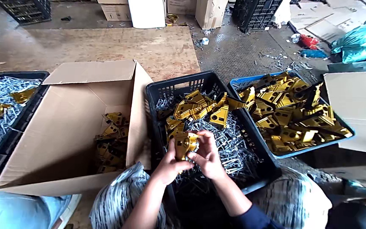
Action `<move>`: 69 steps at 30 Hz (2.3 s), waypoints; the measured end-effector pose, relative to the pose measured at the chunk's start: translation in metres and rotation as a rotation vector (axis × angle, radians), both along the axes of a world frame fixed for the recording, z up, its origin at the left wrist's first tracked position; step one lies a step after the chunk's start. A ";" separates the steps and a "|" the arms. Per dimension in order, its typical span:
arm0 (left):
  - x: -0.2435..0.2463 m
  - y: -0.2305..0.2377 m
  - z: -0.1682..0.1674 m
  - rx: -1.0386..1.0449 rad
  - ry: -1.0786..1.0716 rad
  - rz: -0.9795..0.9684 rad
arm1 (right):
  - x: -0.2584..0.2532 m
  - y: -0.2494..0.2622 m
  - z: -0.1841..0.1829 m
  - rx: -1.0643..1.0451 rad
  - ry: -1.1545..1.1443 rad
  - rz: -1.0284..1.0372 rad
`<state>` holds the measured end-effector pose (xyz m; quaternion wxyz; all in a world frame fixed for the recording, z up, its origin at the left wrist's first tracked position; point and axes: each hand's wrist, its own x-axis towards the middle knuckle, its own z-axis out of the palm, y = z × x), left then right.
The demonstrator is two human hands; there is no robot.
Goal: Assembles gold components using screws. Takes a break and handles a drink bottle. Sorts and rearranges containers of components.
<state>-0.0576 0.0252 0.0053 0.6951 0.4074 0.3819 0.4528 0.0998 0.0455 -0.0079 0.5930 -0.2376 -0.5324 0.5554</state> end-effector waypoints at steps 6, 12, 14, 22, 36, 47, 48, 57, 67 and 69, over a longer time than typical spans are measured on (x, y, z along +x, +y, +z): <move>0.005 -0.001 -0.010 0.057 0.138 0.112 | 0.011 0.012 0.003 -0.096 -0.121 0.027; -0.004 0.010 0.013 -0.114 -0.080 0.434 | 0.086 0.053 -0.005 -0.002 -1.513 -0.242; -0.002 0.016 0.020 -0.273 -0.177 0.517 | 0.093 0.057 -0.023 0.050 -1.735 -0.122; -0.002 0.015 0.015 -0.179 -0.072 0.585 | 0.089 0.031 0.012 0.087 -1.257 -0.325; 0.005 0.013 -0.004 0.301 0.530 0.523 | 0.076 0.021 0.046 -0.318 -0.425 -0.040; 0.009 0.007 0.005 0.128 0.264 0.281 | 0.052 0.034 0.015 0.331 -0.640 -0.153; 0.009 0.006 0.004 0.134 0.289 0.296 | 0.052 0.034 0.013 0.360 -0.670 -0.144; 0.005 0.013 0.008 0.271 0.366 0.481 | 0.059 0.023 0.009 0.155 -0.606 0.025; 0.000 0.005 0.004 0.288 -0.038 0.039 | 0.025 0.003 0.012 0.021 0.141 0.402; -0.009 0.009 0.007 0.413 0.269 0.140 | 0.027 -0.001 0.014 0.084 -0.012 0.267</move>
